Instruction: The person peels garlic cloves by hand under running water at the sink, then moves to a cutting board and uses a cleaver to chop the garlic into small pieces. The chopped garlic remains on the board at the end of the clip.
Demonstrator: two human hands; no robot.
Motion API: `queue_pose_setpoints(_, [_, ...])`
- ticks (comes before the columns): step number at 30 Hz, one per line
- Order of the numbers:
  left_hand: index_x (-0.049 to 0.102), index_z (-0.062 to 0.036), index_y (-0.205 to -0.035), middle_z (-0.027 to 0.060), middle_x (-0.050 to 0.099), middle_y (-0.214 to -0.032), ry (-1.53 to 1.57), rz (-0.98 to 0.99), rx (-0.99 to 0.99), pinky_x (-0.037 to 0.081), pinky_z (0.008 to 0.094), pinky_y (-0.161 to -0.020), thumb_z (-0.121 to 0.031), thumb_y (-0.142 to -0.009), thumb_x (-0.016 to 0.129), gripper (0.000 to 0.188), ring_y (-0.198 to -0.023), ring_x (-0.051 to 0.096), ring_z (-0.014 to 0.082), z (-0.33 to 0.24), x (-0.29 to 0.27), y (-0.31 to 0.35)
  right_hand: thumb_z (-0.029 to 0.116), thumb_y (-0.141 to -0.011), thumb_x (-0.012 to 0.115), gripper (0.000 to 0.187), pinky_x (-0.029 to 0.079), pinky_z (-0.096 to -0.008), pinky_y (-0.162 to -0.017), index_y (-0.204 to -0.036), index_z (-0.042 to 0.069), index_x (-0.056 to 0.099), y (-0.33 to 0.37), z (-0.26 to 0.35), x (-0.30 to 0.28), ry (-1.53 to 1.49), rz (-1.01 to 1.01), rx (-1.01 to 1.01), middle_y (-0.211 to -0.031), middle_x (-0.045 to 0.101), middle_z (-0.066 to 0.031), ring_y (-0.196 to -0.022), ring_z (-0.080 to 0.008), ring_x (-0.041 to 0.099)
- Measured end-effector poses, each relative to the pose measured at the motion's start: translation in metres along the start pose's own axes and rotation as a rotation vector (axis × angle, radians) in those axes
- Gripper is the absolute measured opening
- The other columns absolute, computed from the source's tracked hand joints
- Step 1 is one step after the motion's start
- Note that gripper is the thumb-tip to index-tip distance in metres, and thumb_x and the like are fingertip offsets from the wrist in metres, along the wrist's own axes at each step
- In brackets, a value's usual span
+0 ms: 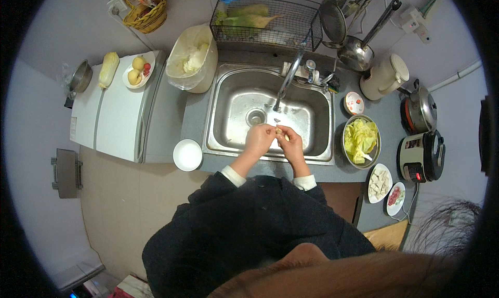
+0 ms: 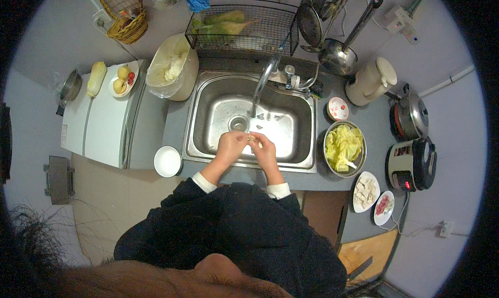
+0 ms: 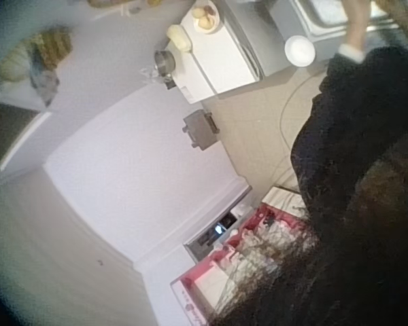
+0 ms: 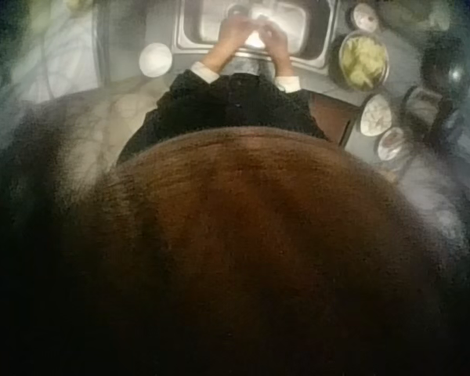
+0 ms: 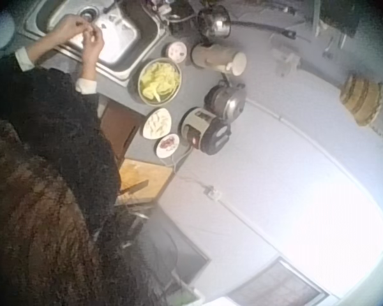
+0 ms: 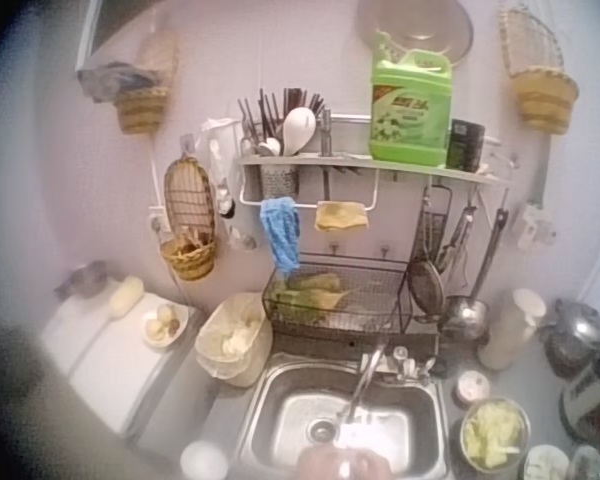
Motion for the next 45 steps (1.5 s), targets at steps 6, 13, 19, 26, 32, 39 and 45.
queue_pose_setpoints(6, [0.065, -0.0042, -0.072, 0.0140, 0.061, -0.069, -0.141, -0.108, 0.129, 0.047, 0.0382, -0.058, -0.014, -0.074, 0.059, 0.012, -0.064, 0.059, 0.0320, -0.014, -0.008, -0.004, 0.006, -0.083, 0.059, 0.025, 0.041, -0.0192, -0.053, -0.107, 0.001, 0.059, -0.003, 0.003, -0.001, 0.048, 0.000, 0.022, -0.070, 0.054, 0.0025, -0.060, -0.0053, 0.048])
queue_pose_setpoints(13, [0.064, -0.0076, -0.073, 0.0091, 0.060, -0.069, 0.000, -0.116, -0.042, 0.047, 0.0349, -0.056, -0.017, -0.073, 0.060, 0.011, -0.062, 0.060, 0.0252, 0.016, -0.010, -0.015, 0.013, -0.091, 0.051, 0.026, 0.040, -0.0189, -0.052, -0.113, 0.001, 0.056, -0.002, -0.009, -0.002, -0.254, 0.058, 0.170, -0.082, 0.058, -0.0024, -0.062, -0.0071, 0.051])
queue_pose_setpoints(19, [0.068, -0.0067, -0.084, 0.0104, 0.063, -0.070, 0.329, 0.137, -0.165, 0.046, 0.0300, -0.059, -0.019, -0.076, 0.060, 0.017, -0.063, 0.061, 0.0193, 0.020, 0.015, -0.014, 0.008, -0.090, 0.049, 0.030, 0.043, -0.0206, -0.055, -0.119, 0.001, 0.054, -0.006, -0.002, -0.001, -0.051, 0.080, 0.027, -0.088, 0.057, -0.0043, -0.067, -0.0083, 0.054])
queue_pose_setpoints(26, [0.069, -0.0079, -0.086, 0.0141, 0.065, -0.080, -0.104, 0.230, 0.051, 0.048, 0.0359, -0.065, -0.020, -0.080, 0.057, 0.019, -0.073, 0.062, 0.0296, -0.006, 0.003, -0.015, 0.001, -0.086, 0.050, 0.032, 0.046, -0.0252, -0.062, -0.117, 0.001, 0.056, -0.004, 0.020, 0.000, 0.311, 0.126, -0.176, -0.087, 0.057, -0.0087, -0.065, -0.0129, 0.054])
queue_pose_setpoints(32, [0.068, -0.0124, -0.089, 0.0143, 0.064, -0.083, -0.406, 0.323, 0.133, 0.048, 0.0422, -0.066, -0.021, -0.083, 0.051, 0.020, -0.075, 0.061, 0.0332, -0.014, 0.010, -0.012, -0.003, -0.085, 0.049, 0.031, 0.045, -0.0235, -0.054, -0.114, 0.002, 0.058, -0.002, 0.029, 0.004, 0.456, 0.135, -0.301, -0.086, 0.056, -0.0085, -0.061, -0.0121, 0.053])
queue_pose_setpoints(39, [0.066, -0.0103, -0.088, 0.0157, 0.062, -0.078, -0.382, 0.260, 0.202, 0.048, 0.0429, -0.066, -0.021, -0.084, 0.049, 0.021, -0.075, 0.061, 0.0336, -0.014, 0.012, -0.009, -0.004, -0.085, 0.048, 0.029, 0.046, -0.0243, -0.054, -0.112, 0.001, 0.058, 0.001, 0.030, 0.004, 0.479, 0.134, -0.278, -0.085, 0.056, -0.0085, -0.061, -0.0121, 0.053])
queue_pose_setpoints(45, [0.062, -0.0053, -0.082, 0.0168, 0.061, -0.081, -0.238, 0.162, 0.159, 0.047, 0.0439, -0.064, -0.018, -0.085, 0.048, 0.019, -0.072, 0.060, 0.0350, 0.003, 0.016, -0.013, 0.002, -0.090, 0.046, 0.025, 0.047, -0.0242, -0.059, -0.112, -0.001, 0.057, -0.003, 0.016, -0.004, 0.200, 0.110, -0.107, -0.087, 0.058, -0.0079, -0.064, -0.0112, 0.054])
Point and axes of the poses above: each hand's wrist, its own y-axis away from the middle knuckle, its own x-axis out of the palm, z = x × y, the point moved 8 cm from there along -y, towards the middle knuckle
